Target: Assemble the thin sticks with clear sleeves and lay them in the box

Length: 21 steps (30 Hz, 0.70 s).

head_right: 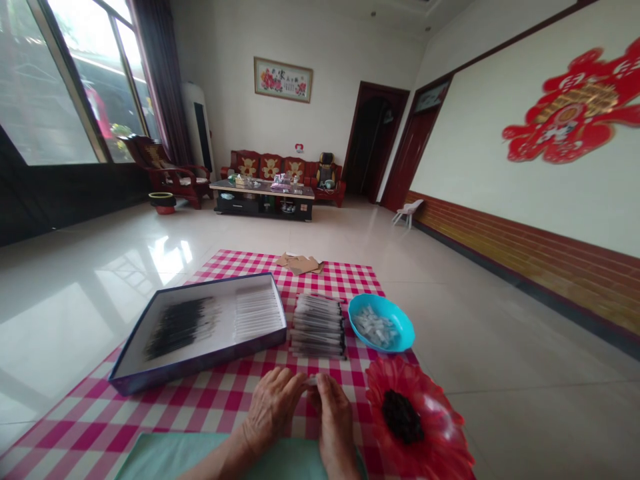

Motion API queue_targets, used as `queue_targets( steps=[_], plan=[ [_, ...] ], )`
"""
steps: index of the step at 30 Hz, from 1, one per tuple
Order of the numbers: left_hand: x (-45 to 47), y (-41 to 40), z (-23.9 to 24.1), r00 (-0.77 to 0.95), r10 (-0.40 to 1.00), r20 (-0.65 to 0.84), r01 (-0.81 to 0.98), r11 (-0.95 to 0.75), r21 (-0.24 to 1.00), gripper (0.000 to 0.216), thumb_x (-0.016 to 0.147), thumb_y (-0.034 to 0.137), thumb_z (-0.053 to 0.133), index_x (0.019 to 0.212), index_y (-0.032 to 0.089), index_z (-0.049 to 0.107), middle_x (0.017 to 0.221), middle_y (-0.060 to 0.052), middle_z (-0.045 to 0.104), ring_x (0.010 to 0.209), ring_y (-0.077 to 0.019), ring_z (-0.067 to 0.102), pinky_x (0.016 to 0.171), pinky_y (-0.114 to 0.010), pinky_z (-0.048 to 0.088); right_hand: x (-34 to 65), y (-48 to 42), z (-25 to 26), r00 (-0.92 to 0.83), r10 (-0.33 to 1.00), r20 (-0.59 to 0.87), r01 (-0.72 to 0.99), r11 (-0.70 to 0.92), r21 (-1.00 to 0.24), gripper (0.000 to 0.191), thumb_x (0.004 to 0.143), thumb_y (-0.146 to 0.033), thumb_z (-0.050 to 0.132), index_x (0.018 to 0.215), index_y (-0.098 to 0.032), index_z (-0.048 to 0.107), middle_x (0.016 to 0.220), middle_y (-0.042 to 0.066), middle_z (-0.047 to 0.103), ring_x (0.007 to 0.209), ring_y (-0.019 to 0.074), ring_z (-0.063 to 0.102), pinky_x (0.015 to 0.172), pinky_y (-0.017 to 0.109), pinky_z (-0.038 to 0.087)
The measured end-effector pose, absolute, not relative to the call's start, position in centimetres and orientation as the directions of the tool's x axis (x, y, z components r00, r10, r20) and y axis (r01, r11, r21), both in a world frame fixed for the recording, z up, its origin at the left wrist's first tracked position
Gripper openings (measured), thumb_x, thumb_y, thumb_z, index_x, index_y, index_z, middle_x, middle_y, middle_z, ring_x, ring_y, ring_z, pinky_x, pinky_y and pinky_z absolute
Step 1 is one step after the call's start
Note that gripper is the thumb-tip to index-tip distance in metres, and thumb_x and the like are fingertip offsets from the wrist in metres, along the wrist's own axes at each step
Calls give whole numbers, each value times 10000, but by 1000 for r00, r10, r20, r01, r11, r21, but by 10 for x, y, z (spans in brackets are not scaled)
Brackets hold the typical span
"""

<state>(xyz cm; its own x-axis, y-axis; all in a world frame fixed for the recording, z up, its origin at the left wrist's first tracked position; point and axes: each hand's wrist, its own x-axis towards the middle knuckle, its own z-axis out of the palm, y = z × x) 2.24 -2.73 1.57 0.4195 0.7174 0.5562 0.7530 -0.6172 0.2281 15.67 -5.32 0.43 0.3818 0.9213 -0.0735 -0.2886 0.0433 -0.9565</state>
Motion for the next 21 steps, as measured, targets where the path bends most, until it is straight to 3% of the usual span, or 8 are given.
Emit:
queue_targets(
  steps=[5, 10, 12, 14, 16, 18, 19, 21],
  plan=[
    [17, -26, 16, 460, 752, 472, 725, -625, 290, 162, 896, 214, 439, 919, 244, 596, 704, -3, 570, 622, -147, 505, 564, -258, 321, 161, -53, 12, 357, 931, -73, -171, -12, -985, 373, 694, -507, 675, 878, -186, 715, 954, 75, 726, 908, 267, 650, 763, 338, 522],
    [14, -20, 32, 436, 873, 220, 555, -453, 698, 305, 911, 329, 398, 733, 194, 605, 571, 21, 496, 512, -92, 436, 499, -230, 239, 165, -52, 27, 289, 957, -6, -27, 2, -1000, 309, 749, -472, 641, 878, -203, 720, 953, 59, 727, 934, 251, 639, 835, 313, 479],
    [13, -15, 34, 479, 874, 79, 387, -291, 875, 381, 877, 419, 429, 623, 170, 566, 491, 42, 391, 468, -79, 366, 482, -223, 220, 167, -53, 31, 260, 965, 18, 0, 18, -1000, 294, 769, -462, 624, 886, -209, 715, 964, 59, 722, 939, 254, 634, 839, 319, 473],
    [11, -10, 32, 542, 833, -114, 229, -15, 973, 416, 809, 526, 475, 616, 165, 548, 464, 59, 334, 427, -71, 299, 446, -215, 204, 168, -54, 32, 226, 974, 28, 10, 26, -1000, 288, 785, -453, 610, 902, -209, 709, 969, 63, 718, 940, 255, 631, 844, 333, 470],
    [10, -7, 28, 621, 714, -323, 146, 300, 943, 427, 726, 596, 534, 692, 171, 557, 457, 78, 325, 392, -65, 253, 409, -208, 190, 169, -54, 29, 180, 983, 30, -10, 32, -999, 277, 800, -442, 599, 906, -208, 704, 972, 62, 715, 937, 250, 632, 855, 345, 465],
    [11, -6, 25, 663, 625, -412, 132, 444, 886, 451, 686, 623, 557, 739, 175, 564, 451, 89, 328, 373, -64, 236, 393, -206, 188, 168, -52, 23, 146, 989, 18, -88, 31, -996, 264, 807, -436, 594, 896, -210, 698, 966, 58, 714, 938, 243, 634, 856, 353, 468],
    [12, -6, 25, 653, 648, -392, 132, 413, 901, 453, 696, 623, 547, 726, 172, 571, 448, 85, 332, 375, -64, 243, 397, -207, 193, 167, -51, 21, 139, 990, 7, -149, 28, -989, 263, 808, -438, 594, 897, -212, 694, 964, 55, 713, 936, 239, 636, 849, 355, 474],
    [16, -9, 29, 561, 793, -236, 167, 171, 971, 446, 763, 588, 497, 678, 160, 593, 453, 59, 383, 403, -74, 315, 428, -212, 231, 165, -48, 16, 147, 989, -26, -286, 18, -958, 277, 801, -450, 598, 932, -220, 681, 972, 50, 708, 913, 231, 645, 808, 355, 494]
  ],
)
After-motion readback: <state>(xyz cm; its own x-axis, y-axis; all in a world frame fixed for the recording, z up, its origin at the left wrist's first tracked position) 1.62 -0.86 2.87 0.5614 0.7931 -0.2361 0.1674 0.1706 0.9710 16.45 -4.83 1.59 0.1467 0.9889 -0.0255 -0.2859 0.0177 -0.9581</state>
